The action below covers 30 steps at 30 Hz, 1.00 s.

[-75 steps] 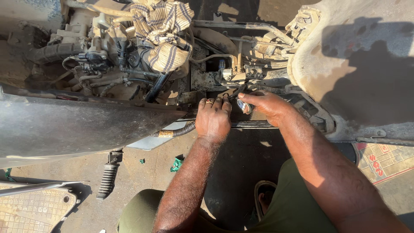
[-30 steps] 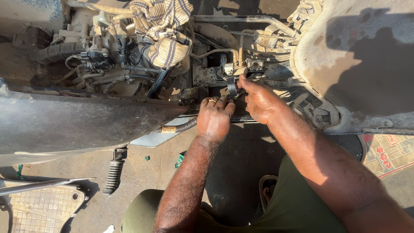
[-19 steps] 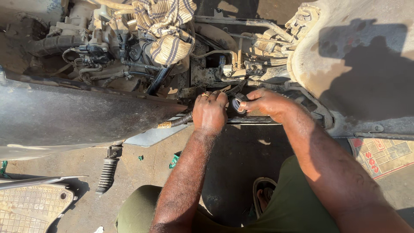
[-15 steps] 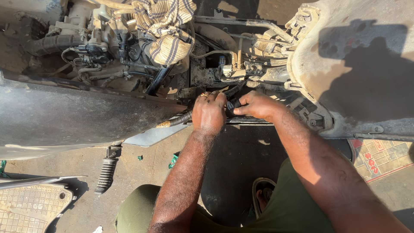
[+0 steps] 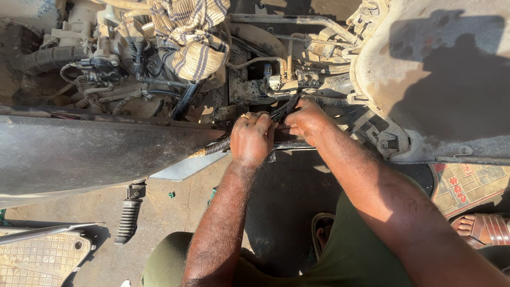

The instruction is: The person kneels beside a scooter and works on the exposed wiring harness near the engine. They strip wire ends, connect them, and wrap the connections with electrical tape. The person then secures the wires into a protective conduit and routes the harness along the frame.

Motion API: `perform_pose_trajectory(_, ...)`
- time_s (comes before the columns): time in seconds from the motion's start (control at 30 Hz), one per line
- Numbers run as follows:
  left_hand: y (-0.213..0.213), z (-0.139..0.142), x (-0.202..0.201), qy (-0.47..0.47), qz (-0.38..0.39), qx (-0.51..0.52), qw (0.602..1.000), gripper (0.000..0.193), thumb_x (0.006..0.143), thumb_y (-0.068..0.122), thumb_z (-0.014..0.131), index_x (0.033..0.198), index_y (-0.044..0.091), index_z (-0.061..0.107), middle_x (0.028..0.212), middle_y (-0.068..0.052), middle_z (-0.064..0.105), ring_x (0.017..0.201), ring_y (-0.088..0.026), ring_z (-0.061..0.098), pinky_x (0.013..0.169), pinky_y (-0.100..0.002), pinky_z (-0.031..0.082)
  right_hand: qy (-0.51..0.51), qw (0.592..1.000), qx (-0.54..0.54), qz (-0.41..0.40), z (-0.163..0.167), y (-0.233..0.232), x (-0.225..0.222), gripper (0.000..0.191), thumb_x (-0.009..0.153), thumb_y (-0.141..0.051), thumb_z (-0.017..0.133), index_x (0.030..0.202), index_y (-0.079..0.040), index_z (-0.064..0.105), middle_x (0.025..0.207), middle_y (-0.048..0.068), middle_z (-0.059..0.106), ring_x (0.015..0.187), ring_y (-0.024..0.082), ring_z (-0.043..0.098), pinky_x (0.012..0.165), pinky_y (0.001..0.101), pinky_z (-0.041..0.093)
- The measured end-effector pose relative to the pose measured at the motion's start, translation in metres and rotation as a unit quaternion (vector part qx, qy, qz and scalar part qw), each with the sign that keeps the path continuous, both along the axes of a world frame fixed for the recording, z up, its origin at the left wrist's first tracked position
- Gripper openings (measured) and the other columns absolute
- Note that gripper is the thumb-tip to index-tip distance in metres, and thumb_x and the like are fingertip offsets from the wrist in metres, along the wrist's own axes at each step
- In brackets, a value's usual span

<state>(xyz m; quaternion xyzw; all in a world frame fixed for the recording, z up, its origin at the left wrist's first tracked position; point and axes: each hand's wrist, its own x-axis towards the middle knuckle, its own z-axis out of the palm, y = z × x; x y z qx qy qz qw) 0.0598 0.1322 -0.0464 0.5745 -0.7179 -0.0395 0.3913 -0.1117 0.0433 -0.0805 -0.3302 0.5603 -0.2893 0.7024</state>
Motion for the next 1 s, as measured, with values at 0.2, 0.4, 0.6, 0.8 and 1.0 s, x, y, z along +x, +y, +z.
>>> perform_pose_trajectory(0.2,0.0,-0.001,0.002,-0.006,-0.01,-0.018,1.0,0.021,0.085,0.016,0.083,0.084,0.007,0.064,0.082,-0.01,0.07,0.082,-0.033,0.067,0.077,-0.046,0.054,-0.009,0.993,-0.099,-0.061,-0.009,0.014,0.012,0.022,0.088,0.002,0.061,0.111,0.003,0.057,0.089,0.006,0.055,0.064,0.013,0.049,0.051,0.0327,0.04)
perform_pose_trajectory(0.4,-0.001,0.0,0.001,-0.009,-0.011,-0.014,1.0,0.021,0.084,0.017,0.083,0.082,0.008,0.064,0.083,-0.01,0.072,0.078,-0.033,0.067,0.074,-0.047,0.054,-0.069,0.974,-0.087,-0.196,0.001,0.014,0.015,0.035,0.087,-0.002,0.063,0.11,-0.019,0.043,0.092,0.003,0.056,0.073,0.008,0.057,0.061,0.0287,0.053)
perform_pose_trajectory(0.6,-0.001,-0.005,0.002,-0.022,-0.007,-0.026,0.999,0.02,0.086,0.017,0.082,0.086,0.006,0.066,0.088,-0.011,0.074,0.083,-0.033,0.069,0.077,-0.046,0.056,-0.059,0.994,-0.091,0.008,0.008,0.004,0.002,0.028,0.09,-0.009,0.075,0.116,-0.009,0.064,0.11,0.006,0.068,0.107,0.018,0.064,0.085,0.0369,0.053)
perform_pose_trajectory(0.8,0.002,-0.007,0.0,-0.061,-0.011,-0.05,0.997,0.012,0.088,0.013,0.076,0.092,0.006,0.067,0.106,-0.013,0.077,0.089,-0.033,0.073,0.081,-0.047,0.057,0.125,0.989,-0.032,0.076,0.015,-0.002,0.014,0.039,0.098,-0.033,0.068,0.13,-0.011,0.065,0.139,0.015,0.058,0.131,0.023,0.051,0.098,0.0521,0.04)
perform_pose_trajectory(1.0,0.003,-0.005,0.0,-0.056,-0.029,-0.002,0.998,0.005,0.088,0.008,0.07,0.092,0.008,0.067,0.117,-0.012,0.076,0.094,-0.035,0.074,0.083,-0.048,0.059,0.041,0.999,0.015,0.032,0.015,-0.007,0.023,0.041,0.098,-0.034,0.068,0.128,-0.007,0.059,0.141,0.022,0.053,0.131,0.031,0.055,0.101,0.0586,0.051)
